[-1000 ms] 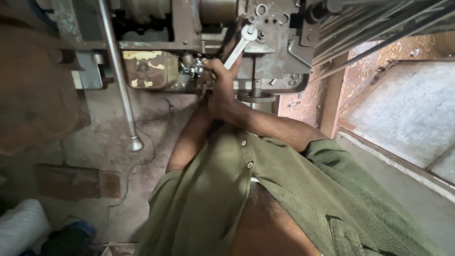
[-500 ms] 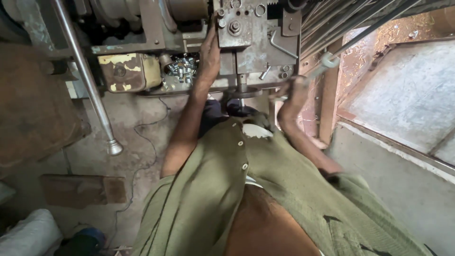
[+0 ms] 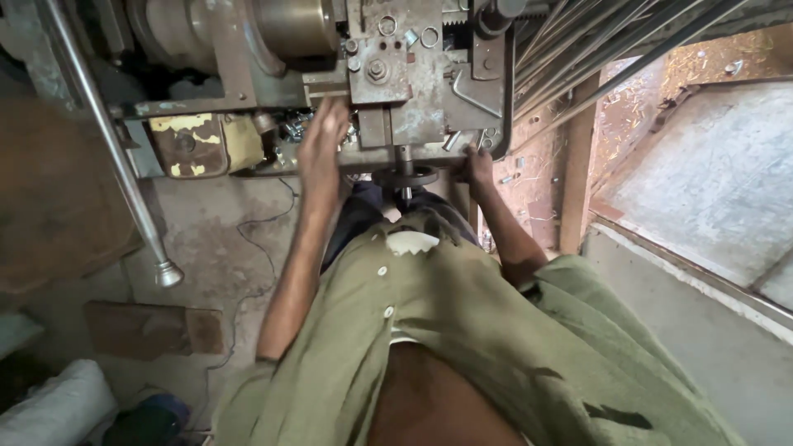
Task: The person uses a wrench to tighten a bolt on a metal press machine, then operates a lever to run the machine and process small metal rings. After processing, the person picks up a finished metal ring and uses a red-handled tool to inspect or adjust it.
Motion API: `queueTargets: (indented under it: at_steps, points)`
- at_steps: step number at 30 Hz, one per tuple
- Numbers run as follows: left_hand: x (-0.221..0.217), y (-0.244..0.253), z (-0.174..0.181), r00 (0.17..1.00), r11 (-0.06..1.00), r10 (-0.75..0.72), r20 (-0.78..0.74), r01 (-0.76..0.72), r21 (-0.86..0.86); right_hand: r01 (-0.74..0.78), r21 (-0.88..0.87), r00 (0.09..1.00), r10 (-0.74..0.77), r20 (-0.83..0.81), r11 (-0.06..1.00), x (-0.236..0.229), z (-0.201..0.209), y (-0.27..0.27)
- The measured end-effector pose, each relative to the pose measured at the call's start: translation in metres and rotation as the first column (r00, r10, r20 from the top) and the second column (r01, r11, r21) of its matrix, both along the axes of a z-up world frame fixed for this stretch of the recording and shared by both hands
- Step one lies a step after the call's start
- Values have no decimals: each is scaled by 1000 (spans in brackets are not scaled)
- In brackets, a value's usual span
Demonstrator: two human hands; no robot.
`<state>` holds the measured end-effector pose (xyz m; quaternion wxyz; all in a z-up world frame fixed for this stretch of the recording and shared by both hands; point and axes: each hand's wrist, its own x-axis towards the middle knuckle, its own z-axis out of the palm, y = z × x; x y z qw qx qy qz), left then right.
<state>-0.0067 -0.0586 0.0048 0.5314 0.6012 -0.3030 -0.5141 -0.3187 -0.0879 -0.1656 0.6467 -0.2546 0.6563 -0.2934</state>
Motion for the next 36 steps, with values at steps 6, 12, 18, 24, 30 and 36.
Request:
queueTargets:
  at_steps: [6, 12, 18, 24, 30, 36]
  points:
    - [10, 96, 77, 834, 972, 211, 509, -236, -17, -237, 61, 925, 245, -290, 970, -9, -18, -6]
    - [83, 164, 107, -91, 856, 508, 857, -60, -514, -855, 425, -12, 807, -590, 298, -23, 43, -18]
    - [145, 189, 125, -52, 865, 165, 985, -472, -170, -879, 89, 257, 623, -739, 468, 24, 202, -107]
    - [116, 118, 157, 680, 539, 221, 699, -683, 494, -902, -421, 412, 100, -906, -100, 86, 197, -176]
    - [111, 107, 158, 524, 724, 190, 831, -646, 242, -977, -197, 191, 73, -979, -77, 103, 159, -191]
    - [120, 123, 136, 341, 919, 283, 896, -364, -151, -589, -713, 806, 348, -479, 381, 98, 220, -172]
